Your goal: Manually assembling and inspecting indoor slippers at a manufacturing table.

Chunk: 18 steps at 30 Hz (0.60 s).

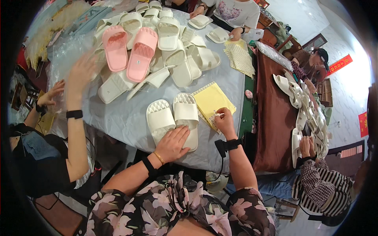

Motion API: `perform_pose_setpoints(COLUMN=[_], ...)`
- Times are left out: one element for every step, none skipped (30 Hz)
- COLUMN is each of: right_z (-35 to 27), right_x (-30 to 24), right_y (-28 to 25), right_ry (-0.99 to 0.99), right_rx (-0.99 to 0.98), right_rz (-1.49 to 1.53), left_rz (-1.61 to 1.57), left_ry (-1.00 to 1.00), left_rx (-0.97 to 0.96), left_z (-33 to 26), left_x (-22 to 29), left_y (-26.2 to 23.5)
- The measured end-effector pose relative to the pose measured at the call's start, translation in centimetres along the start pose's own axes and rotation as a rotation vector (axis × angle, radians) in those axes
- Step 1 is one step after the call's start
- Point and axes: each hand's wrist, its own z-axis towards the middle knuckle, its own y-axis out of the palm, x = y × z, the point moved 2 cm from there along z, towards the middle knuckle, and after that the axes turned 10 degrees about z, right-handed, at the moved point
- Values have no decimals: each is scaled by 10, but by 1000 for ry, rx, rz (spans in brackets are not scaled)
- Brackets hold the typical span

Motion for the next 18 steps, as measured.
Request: perform_pose_setpoints(right_z=[-5,-10,-16,-22,-30,-37,-44,-48,-52,-54,-55,-55,-55,-55,-55,-54,-54,-54], right_x=[-3,-14,-22,-30,-39,-51,-62,-64,-66,-70,-75,-78,-77,-76,-75,-75,-75,-76], right_y=[-1,-1,1,6,10,15,20,25,30,33,36,39,41,43,45,46,46,47], right_ry=[-4,-7,-3,2,8,-4,87,100,112,116,116,117,118,118,118,119,120,121], right_rx=[-16,-33,-37,-135,-231,-307,-403,-451,-500,-502,-525,-548,-552,-549,-546,-550,-551,-551], right_rz=[54,108,109,162,215,208,182,187,193,193,173,154,153,143,133,132,127,122], left_rz=[-5,-11,-12,-13,-13,-13,6,23,40,37,40,43,41,35,28,27,29,31], left_ry=[-9,-19,-22,-43,-61,-66,-92,-113,-135,-136,-141,-146,-150,-153,-156,-160,-153,-147], left_rx=[12,24,19,21,21,16,16,17,18,15,15,16,14,10,5,4,9,13], left_z=[0,1,1,1,1,1,0,1,1,0,0,0,-1,-1,-1,-1,0,0], left_x=[0,0,-1,-1,-1,-1,-2,-1,-1,-1,-1,-1,-2,-2,-2,-3,-3,-3], left_y=[0,-1,0,0,0,0,-1,-1,-1,0,1,2,3,3,4,4,3,2])
